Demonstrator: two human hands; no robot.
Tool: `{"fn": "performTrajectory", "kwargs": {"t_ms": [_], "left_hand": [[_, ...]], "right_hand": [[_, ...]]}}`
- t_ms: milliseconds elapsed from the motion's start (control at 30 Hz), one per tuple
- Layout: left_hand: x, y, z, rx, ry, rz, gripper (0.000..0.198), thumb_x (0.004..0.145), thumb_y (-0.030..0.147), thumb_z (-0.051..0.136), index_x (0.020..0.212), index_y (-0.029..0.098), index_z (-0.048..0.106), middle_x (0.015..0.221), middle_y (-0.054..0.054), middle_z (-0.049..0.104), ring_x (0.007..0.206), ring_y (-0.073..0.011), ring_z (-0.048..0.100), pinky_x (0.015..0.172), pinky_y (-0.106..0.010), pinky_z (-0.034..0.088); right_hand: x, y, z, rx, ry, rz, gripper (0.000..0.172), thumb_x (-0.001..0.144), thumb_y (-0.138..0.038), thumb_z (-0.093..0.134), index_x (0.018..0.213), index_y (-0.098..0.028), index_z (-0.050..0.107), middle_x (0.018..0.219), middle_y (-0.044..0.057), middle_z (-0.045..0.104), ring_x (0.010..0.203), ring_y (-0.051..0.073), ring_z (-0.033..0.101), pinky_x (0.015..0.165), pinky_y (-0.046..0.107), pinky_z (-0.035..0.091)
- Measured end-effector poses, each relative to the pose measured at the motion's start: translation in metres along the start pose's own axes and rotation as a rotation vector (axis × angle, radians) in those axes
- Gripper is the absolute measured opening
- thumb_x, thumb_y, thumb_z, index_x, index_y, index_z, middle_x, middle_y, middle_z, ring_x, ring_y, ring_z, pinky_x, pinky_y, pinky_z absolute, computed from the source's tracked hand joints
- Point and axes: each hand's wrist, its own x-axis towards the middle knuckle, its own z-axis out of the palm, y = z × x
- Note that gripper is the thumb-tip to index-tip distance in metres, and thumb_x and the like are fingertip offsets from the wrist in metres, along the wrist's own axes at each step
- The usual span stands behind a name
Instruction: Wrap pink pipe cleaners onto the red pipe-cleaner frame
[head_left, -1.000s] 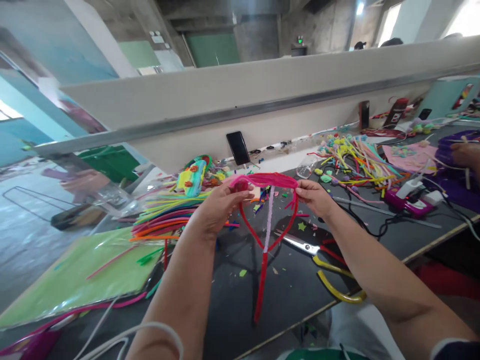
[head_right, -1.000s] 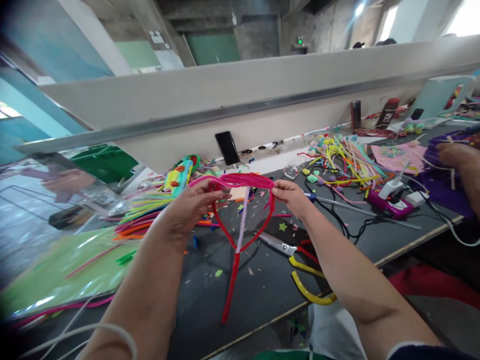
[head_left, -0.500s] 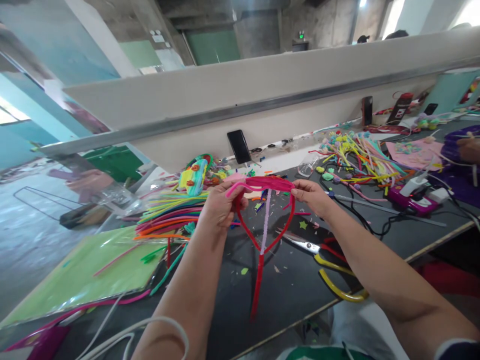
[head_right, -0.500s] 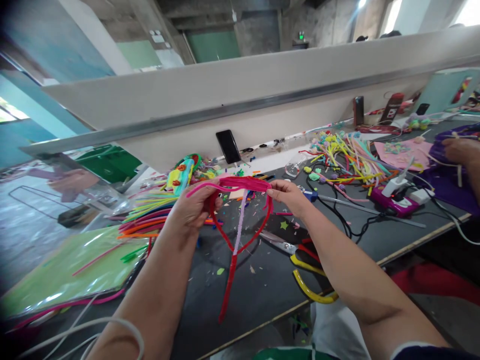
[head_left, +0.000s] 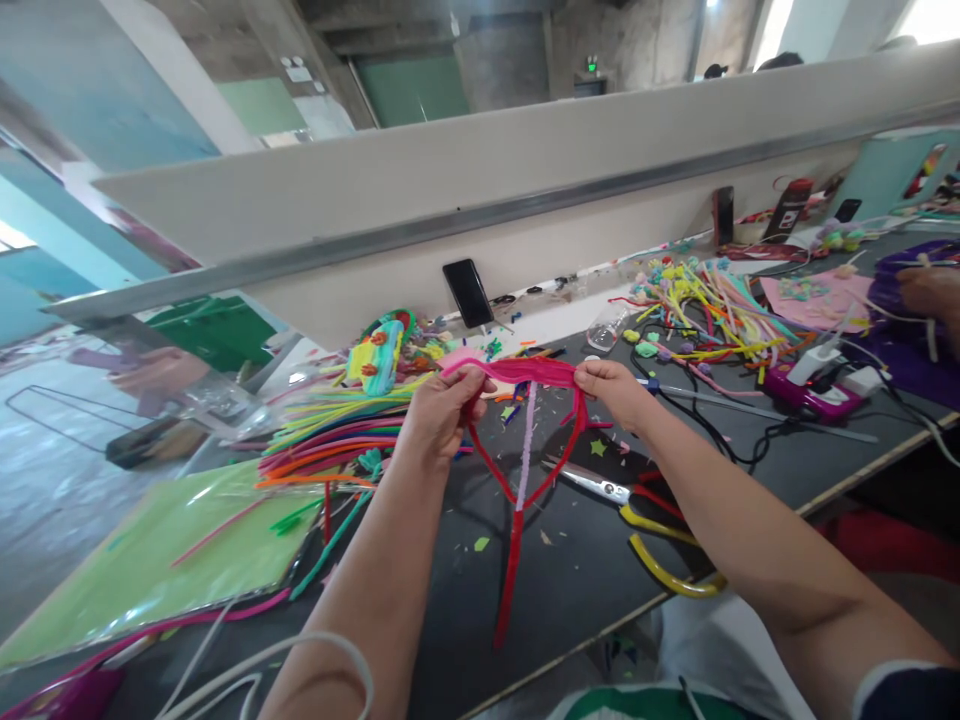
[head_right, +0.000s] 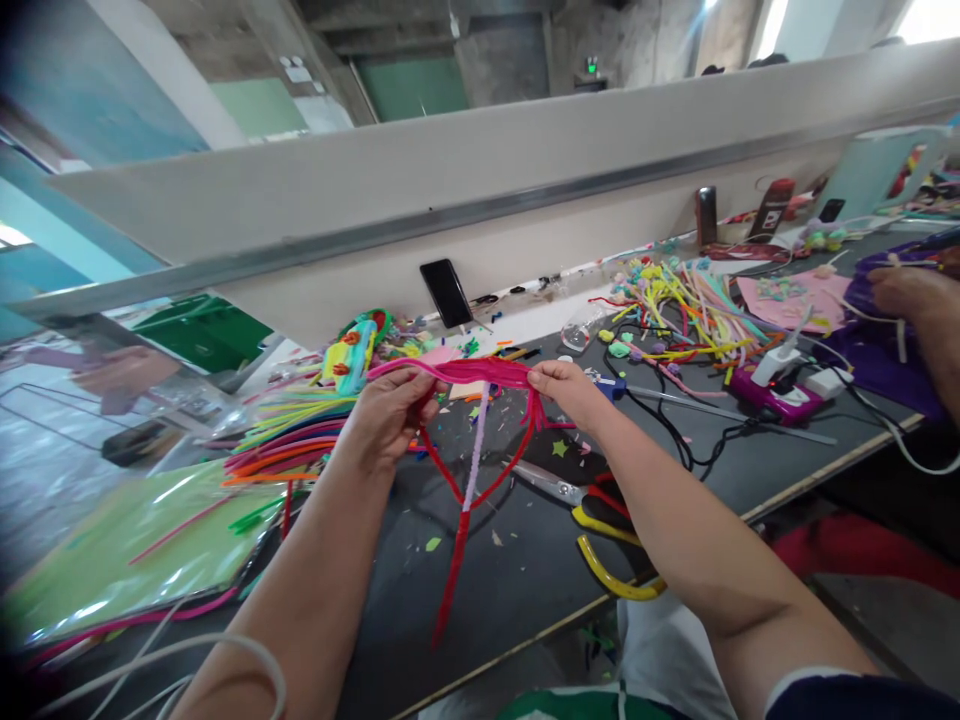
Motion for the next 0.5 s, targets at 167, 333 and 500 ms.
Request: {"fn": "performTrajectory", "kwargs": {"t_ms": [167,333,500], "left_hand": [[0.004,-0.006,-0.003,-0.011,0.044,-0.023,0.032,0.06,0.039,0.078,0.067,0.011,0.062,0.057,0.0,0.06,0.036,-0.0058,0.046,0.034,-0.018,0.032],[0.004,-0.014,0.0,-0.04,0.027,-0.016,0.032,0.06,0.038,0.078,0.069,0.013,0.06,0.063,0.0,0.063,0.039,-0.0052,0.048,0.037,-0.017,0.035],[0.011,-0.018,0.0,0.056,-0.001,-0.098,0.033,0.064,0.04,0.074,0.078,0.014,0.06,0.065,-0.001,0.062,0.048,-0.009,0.054,0.045,-0.02,0.042]], "right_hand": [[-0.001,-0.002,-0.004,-0.064,-0.068,0.064,0.039,0.076,-0.054,0.06,0.064,-0.017,0.055,0.055,-0.005,0.039,0.054,0.01,0.032,0.055,0.026,0.022],[0.0,0.001,-0.004,0.081,-0.075,0.146,0.037,0.071,-0.051,0.066,0.063,-0.017,0.054,0.056,-0.005,0.041,0.053,0.009,0.032,0.054,0.026,0.021],[0.006,0.014,-0.009,0.125,0.002,0.136,0.036,0.07,-0.051,0.066,0.066,-0.016,0.057,0.055,-0.005,0.043,0.052,0.008,0.032,0.053,0.025,0.023]]}}
